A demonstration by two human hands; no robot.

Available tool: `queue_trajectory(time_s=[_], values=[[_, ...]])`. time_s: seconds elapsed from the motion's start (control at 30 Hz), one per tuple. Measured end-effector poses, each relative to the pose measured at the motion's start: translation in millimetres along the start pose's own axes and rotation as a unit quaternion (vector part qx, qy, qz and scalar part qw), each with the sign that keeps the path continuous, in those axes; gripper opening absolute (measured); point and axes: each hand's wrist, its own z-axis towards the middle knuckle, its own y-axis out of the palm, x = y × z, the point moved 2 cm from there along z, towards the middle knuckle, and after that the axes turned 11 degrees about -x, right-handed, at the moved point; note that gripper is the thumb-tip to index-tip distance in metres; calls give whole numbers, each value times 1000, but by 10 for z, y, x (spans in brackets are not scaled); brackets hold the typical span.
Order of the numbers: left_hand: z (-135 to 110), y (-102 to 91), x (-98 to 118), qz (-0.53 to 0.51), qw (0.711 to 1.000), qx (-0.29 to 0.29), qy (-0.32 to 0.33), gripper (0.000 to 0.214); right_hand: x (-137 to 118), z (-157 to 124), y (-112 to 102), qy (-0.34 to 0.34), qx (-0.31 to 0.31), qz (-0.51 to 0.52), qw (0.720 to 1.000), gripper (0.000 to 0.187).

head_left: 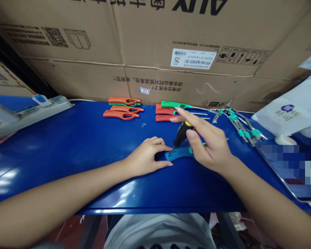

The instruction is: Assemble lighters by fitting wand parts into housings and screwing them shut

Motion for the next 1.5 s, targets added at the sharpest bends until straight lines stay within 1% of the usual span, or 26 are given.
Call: queue_trajectory(time_s=[0.07, 0.1, 0.13, 0.2, 0.27, 0.33, 0.4, 0.47, 0.5, 0.57, 0.63, 0.67, 0.73, 0.8, 0.87, 0.9, 0.97, 1.03, 1.1, 1.2, 1.27, 1.3, 1.33, 1.4, 1.43, 1.5], values=[[2, 1, 0, -5, 1000, -3, 0, 40, 23, 6, 22, 25, -45, 100, 994, 46], [3, 3, -1, -6, 1000, -2, 1, 40, 31, 9, 27, 29, -47, 125, 991, 44], [2, 4, -3, -6, 1000, 1, 3, 40, 35, 11, 25, 26, -33, 124, 991, 39], [-1, 7, -8, -4, 1000, 5, 6, 41, 31, 11, 9, 10, 23, 62, 998, 31], [-3, 5, -10, -2, 1000, 6, 7, 41, 15, 9, 0, -3, 51, -4, 999, 33], [-4, 0, -10, -4, 1000, 2, 4, 41, 5, 12, 10, -8, 22, 15, 1000, 39], [-3, -1, -11, -4, 1000, 0, 1, 39, 6, 14, 30, 4, -26, 100, 995, 45], [-3, 4, -16, 2, 1000, 2, 0, 39, 11, 14, 45, 13, -44, 160, 986, 41], [-4, 8, -19, 4, 1000, 6, 1, 40, 14, 13, 48, 13, -36, 157, 987, 37], [-5, 18, -27, 5, 1000, 8, 3, 41, 12, 7, 44, -4, 8, 96, 995, 32], [-5, 22, -30, 3, 1000, 6, 2, 41, 4, -3, 44, -25, 38, 14, 999, 34], [-5, 20, -29, 4, 1000, 7, 1, 40, 1, -7, 48, -29, 32, -11, 999, 38], [-2, 12, -21, 2, 1000, 5, 2, 39, 7, -12, 55, -17, -7, 1, 1000, 44], [0, 2, -10, -1, 1000, 5, 3, 39, 22, -14, 53, 8, -51, 82, 995, 47], [2, -5, -2, -2, 1000, 6, 1, 38, 34, -11, 38, 11, -62, 148, 987, 44], [3, -6, 1, -1, 1000, 7, 1, 38, 37, -7, 25, 3, -52, 149, 987, 41], [4, -6, 5, 2, 1000, 8, 2, 39, 36, 0, -4, -21, -12, 93, 995, 36], [4, -3, 7, 3, 1000, 5, 3, 39, 23, 2, -23, -49, 24, 18, 998, 37], [3, -1, 4, 2, 1000, 4, 4, 40, 8, 0, -21, -57, 18, 0, 998, 39], [-2, 2, -3, -6, 1000, 5, 3, 39, 1, -4, 9, -19, -40, 113, 993, 44], [-3, 2, -4, -9, 1000, 4, 2, 39, -5, -9, 26, -4, -44, 165, 985, 43], [-4, 1, -3, -8, 1000, 4, 0, 39, -10, -11, 26, -10, -27, 151, 988, 41], [-3, -1, -1, -5, 1000, 3, -2, 39, -17, -14, 21, -24, -4, 111, 994, 39], [0, -5, 6, 1, 1000, -2, -5, 36, -35, -25, 7, -63, 42, -4, 997, 39], [1, -7, 8, 2, 1000, -4, -6, 35, -44, -30, 1, -81, 51, -53, 994, 41], [3, -9, 8, -3, 1000, -3, -5, 36, -52, -35, -5, -98, 29, -96, 990, 46]])
